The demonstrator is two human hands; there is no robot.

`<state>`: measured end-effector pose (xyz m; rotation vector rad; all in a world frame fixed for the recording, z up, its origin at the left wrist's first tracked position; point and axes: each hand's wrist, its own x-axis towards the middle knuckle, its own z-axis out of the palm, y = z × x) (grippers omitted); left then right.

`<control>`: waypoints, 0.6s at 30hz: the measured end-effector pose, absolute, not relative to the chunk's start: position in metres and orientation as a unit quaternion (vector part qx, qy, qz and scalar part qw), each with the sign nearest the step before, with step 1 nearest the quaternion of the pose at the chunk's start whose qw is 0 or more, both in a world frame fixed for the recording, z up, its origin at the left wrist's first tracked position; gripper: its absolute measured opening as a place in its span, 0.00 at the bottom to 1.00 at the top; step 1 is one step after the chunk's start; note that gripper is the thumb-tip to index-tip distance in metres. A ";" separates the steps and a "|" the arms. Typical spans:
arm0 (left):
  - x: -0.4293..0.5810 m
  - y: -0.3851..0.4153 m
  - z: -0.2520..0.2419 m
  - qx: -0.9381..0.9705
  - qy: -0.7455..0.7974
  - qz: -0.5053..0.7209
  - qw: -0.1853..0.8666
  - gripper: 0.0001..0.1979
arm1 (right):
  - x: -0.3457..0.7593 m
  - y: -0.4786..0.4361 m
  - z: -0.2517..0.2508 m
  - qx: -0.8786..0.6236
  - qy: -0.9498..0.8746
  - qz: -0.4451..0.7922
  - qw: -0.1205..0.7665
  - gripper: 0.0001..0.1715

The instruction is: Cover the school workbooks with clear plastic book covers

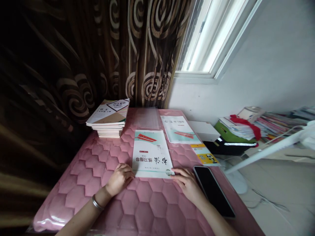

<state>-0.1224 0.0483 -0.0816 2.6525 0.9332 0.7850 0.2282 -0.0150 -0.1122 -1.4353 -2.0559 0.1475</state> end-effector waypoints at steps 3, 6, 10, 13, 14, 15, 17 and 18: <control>-0.119 0.048 -0.079 0.885 0.349 0.266 0.159 0.06 | 0.227 -0.014 -0.106 -0.545 -0.769 0.091 0.323 0.13; -0.111 0.058 -0.072 0.821 0.456 0.259 0.226 0.06 | 0.226 -0.006 -0.101 -0.564 -0.731 0.139 0.359 0.11; -0.099 0.085 -0.062 0.671 0.623 0.231 0.328 0.03 | 0.221 0.015 -0.100 -0.639 -0.628 0.194 0.399 0.16; -0.091 0.103 -0.057 0.583 0.655 0.210 0.433 0.03 | 0.213 0.033 -0.099 -0.702 -0.586 0.200 0.352 0.15; -0.089 0.107 -0.056 0.572 0.653 0.202 0.453 0.04 | 0.210 0.039 -0.097 -0.719 -0.579 0.201 0.329 0.14; -0.087 0.110 -0.056 0.569 0.652 0.192 0.463 0.05 | 0.207 0.044 -0.095 -0.732 -0.572 0.203 0.310 0.13; -0.085 0.114 -0.057 0.574 0.652 0.171 0.465 0.06 | 0.203 0.053 -0.090 -0.748 -0.557 0.209 0.294 0.13; -0.084 0.115 -0.059 0.577 0.655 0.162 0.460 0.06 | 0.202 0.057 -0.088 -0.750 -0.551 0.213 0.296 0.13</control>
